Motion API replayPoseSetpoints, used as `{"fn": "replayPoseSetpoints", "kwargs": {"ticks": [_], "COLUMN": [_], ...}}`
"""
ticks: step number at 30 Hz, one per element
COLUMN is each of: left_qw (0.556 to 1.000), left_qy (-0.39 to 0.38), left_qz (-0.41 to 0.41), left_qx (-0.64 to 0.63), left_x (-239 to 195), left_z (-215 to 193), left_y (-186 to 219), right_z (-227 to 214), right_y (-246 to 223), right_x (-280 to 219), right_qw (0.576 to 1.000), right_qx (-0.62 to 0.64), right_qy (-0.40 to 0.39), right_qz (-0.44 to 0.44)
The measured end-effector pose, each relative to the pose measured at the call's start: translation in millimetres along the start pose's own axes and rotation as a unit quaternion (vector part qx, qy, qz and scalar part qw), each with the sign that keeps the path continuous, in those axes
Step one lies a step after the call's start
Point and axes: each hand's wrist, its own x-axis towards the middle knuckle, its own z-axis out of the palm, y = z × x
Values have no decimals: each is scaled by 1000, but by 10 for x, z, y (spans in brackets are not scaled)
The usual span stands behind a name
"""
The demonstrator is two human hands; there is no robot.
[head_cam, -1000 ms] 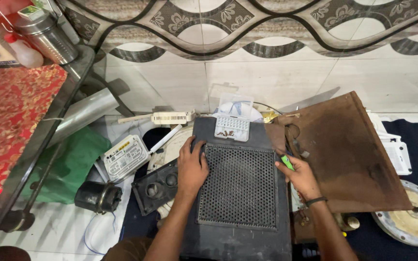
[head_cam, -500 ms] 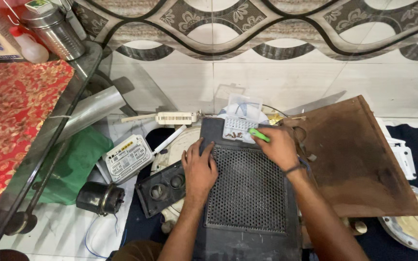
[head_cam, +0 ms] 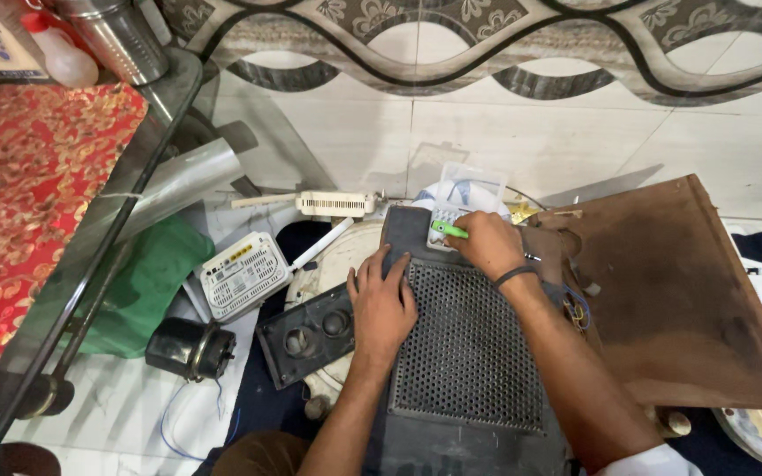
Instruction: The person sits on the floor and uses a green-handled screwdriver to fasten screws into a perforated metal grille attached to a black electronic device. They repeatedly tighten screws at various points on the grille.
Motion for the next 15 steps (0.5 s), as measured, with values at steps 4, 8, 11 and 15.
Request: {"fn": "replayPoseSetpoints", "kwargs": {"ticks": [4,8,11,15], "left_qw": [1000,1000,1000,1000], "left_qy": [-1,-5,-2,16], "left_qz": [0,2,7,13], "left_qx": [-2,0,0,-13], "left_x": [-12,-20,-34,-53], "left_z": [9,10,32,86], "left_y": [2,-12,-34,-79], "right_z": [32,51,24,-45], "right_y": [11,-21,-42,-113], "right_x": [11,-1,-53,-221], "right_qw": [1000,1000,998,992], "right_qx": [8,-5,28,75], "right_qy": [5,10,58,106], "right_qz": [3,1,-21,-4]}}
